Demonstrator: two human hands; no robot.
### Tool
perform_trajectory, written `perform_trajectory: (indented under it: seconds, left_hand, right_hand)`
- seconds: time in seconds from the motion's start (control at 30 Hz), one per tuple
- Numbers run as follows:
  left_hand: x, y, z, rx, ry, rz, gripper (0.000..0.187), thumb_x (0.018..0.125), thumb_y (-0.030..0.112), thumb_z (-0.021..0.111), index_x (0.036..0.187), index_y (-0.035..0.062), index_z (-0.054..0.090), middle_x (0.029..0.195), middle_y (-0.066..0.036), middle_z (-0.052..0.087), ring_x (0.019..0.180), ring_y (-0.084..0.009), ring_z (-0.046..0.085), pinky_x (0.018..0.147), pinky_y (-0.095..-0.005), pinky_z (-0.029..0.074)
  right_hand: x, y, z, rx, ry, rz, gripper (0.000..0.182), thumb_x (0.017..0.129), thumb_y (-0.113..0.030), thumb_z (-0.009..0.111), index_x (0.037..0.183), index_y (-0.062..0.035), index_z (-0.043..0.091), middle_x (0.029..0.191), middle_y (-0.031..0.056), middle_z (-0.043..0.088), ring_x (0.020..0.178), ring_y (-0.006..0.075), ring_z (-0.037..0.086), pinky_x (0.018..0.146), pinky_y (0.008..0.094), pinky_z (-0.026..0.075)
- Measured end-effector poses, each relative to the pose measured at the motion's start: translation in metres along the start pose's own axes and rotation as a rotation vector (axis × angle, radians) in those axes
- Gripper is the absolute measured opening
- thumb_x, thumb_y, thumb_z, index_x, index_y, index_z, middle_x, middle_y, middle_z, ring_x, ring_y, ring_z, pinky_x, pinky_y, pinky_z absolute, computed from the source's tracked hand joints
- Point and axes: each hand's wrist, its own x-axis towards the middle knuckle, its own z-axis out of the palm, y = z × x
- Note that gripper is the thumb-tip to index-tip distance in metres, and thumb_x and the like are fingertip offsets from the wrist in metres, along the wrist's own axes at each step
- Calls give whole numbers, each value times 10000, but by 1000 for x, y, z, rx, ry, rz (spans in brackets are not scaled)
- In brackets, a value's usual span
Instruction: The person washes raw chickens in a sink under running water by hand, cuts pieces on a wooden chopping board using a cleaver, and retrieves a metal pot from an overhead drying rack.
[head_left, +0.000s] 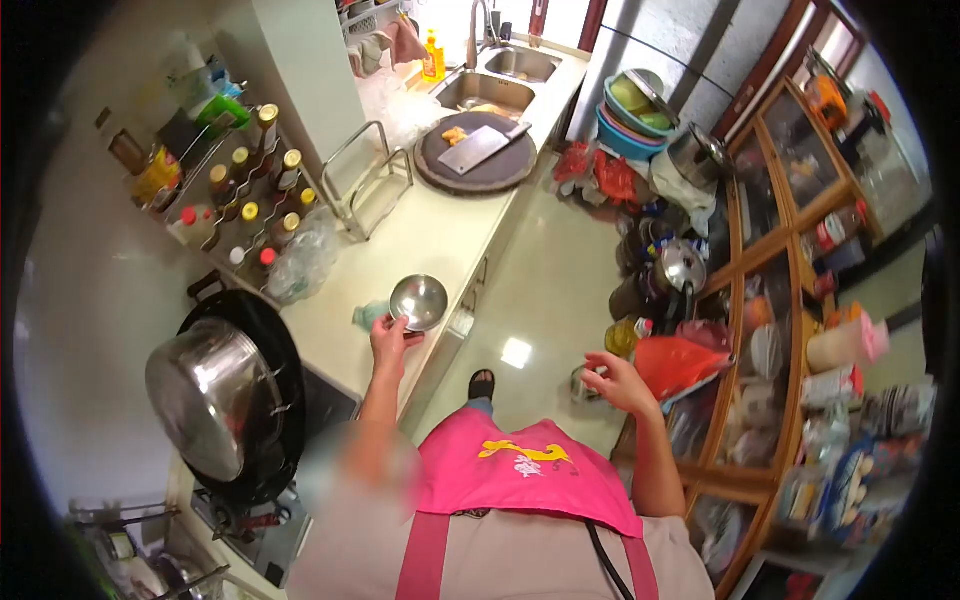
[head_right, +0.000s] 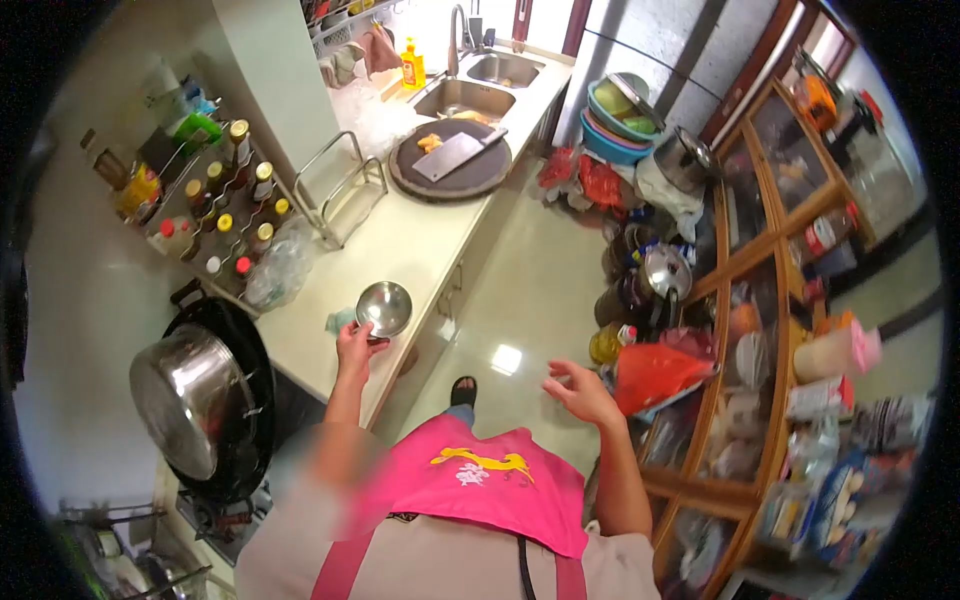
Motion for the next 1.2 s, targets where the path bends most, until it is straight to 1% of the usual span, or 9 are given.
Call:
perform_trajectory:
  seconds: [0.27,0.43,0.57,0.63,0.73,0.83,0.9,1.0,1.2]
  left_hand:
    - [186,-1,91,-156,176,-124,288,892,102,605,1088,-95,532,973,-195,637,784,-292,685,695,-383,613]
    - [223,-24,110,-233,297,-47,330,911,173,624,1098,-82,526,926,-156,619,780,-269,686,676,-373,619]
    - [190,-4,154,-74,629,-85,345,908,206,640,1109,-45,514,907,-116,579,692,-210,640,564,-316,555]
    - [176,0,170,105,912,-39,352,904,218,650,1116,-26,510,913,-101,563,641,-172,599,511,-283,505]
    - [172,-24,189,146,1039,141,346,897,208,659,1131,0,514,960,-92,563,631,-140,551,490,-259,455]
    - [166,-23,243,85,910,225,357,890,192,665,1165,22,513,1002,-89,568,706,-139,579,514,-258,477]
    - [170,6,295,53,825,215,409,894,166,665,1246,45,496,1036,-84,580,773,-138,599,556,-259,499]
    - [194,31,342,46,685,369,516,896,191,680,1332,47,441,1058,-96,582,868,-142,601,639,-261,511]
    - [300,75,342,307,529,386,525,881,185,695,1343,56,482,1123,-106,578,894,-155,590,733,-274,515]
  right_hand:
    - [73,14,-138,294,337,123,369,929,-142,652,1246,16,550,1031,64,649,887,147,651,738,268,534]
    - [170,85,-207,356,246,241,377,926,-161,659,1247,6,555,1031,64,663,843,137,649,681,250,536]
    - [327,68,-255,181,3,139,368,926,-210,656,1212,6,575,987,57,671,793,122,652,646,244,509]
    - [418,47,-263,-88,-101,-115,367,900,-217,679,1161,26,592,967,118,678,810,142,653,720,285,526]
    - [541,-15,-244,-282,-273,-416,397,861,-228,682,1167,11,598,1074,169,670,937,287,667,835,367,527]
    - [625,-83,-201,-555,-370,-650,466,846,-227,677,1252,-37,548,1239,185,597,1141,365,572,973,407,459]
    - [682,-85,-161,-635,-207,-970,560,827,-223,691,1331,-89,486,1316,158,531,1233,321,516,1022,405,413]
    - [721,-102,-138,-997,-429,-923,634,811,-217,704,1382,-135,441,1311,145,508,1239,328,492,1048,410,384]
    - [745,-105,-174,-975,-733,-939,743,751,-199,705,1427,-205,398,1084,213,568,1029,388,582,872,467,486]
